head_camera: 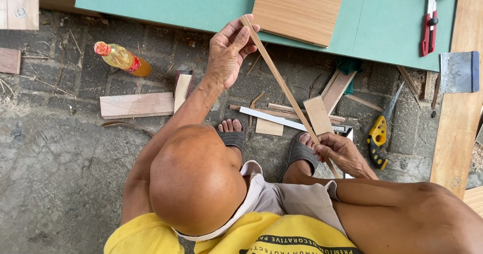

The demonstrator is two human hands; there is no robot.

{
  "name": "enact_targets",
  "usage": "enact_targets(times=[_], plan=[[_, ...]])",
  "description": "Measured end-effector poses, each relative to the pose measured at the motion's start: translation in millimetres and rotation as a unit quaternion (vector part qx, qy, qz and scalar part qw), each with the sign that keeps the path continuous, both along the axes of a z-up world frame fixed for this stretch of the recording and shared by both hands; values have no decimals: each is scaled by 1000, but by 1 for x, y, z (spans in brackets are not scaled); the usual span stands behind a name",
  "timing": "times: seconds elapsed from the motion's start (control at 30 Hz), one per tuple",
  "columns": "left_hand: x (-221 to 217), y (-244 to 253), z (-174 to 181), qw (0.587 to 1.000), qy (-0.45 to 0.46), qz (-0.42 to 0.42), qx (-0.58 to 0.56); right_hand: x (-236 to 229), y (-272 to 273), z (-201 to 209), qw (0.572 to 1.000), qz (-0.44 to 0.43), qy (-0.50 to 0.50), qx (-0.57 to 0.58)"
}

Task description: The person sands a thin wooden strip, measures and marks it against a wooden panel, cuts it with a hand saw, and shaves the edge with a utility knife. The person then fits the strip into a groove on the panel and places the panel on a stack.

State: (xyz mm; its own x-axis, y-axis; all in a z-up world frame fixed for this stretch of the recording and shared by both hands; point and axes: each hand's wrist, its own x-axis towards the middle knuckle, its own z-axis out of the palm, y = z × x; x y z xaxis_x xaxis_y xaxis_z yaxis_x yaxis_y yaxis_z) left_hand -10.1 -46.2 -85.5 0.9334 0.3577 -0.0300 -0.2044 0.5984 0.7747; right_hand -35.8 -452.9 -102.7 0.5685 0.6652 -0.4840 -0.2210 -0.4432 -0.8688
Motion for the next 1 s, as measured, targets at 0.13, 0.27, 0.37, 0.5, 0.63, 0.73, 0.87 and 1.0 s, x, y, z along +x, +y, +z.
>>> enact_targets(times=[0.13, 0.27, 0.37, 0.5, 0.63, 0.73, 0.87, 1.0], plan=[[1, 2, -4, 1000, 1, -6, -6, -11, 2, -8, 998, -46, 43, 17], [2, 1, -10, 1000, 0, -16, -7, -19, 3, -11, 999, -50, 13, 7], [2, -1, -14, 999, -4, -32, -17, -24, 2, -23, 996, -76, 38, 34], [2, -5, -19, 999, -3, -39, -20, -30, 4, -29, 989, -110, 57, 85], [2, -6, -23, 999, -2, -41, -14, -36, 4, -33, 983, -140, 54, 103], [1, -6, -27, 999, 10, -36, -11, -32, 1, -30, 987, -138, 22, 84], [-3, -2, -43, 1000, -7, -18, -22, -22, -16, -65, 982, -82, -166, 38], [-11, 1, -54, 999, 17, 26, -24, -6, -27, -75, 933, -63, -349, -65]])
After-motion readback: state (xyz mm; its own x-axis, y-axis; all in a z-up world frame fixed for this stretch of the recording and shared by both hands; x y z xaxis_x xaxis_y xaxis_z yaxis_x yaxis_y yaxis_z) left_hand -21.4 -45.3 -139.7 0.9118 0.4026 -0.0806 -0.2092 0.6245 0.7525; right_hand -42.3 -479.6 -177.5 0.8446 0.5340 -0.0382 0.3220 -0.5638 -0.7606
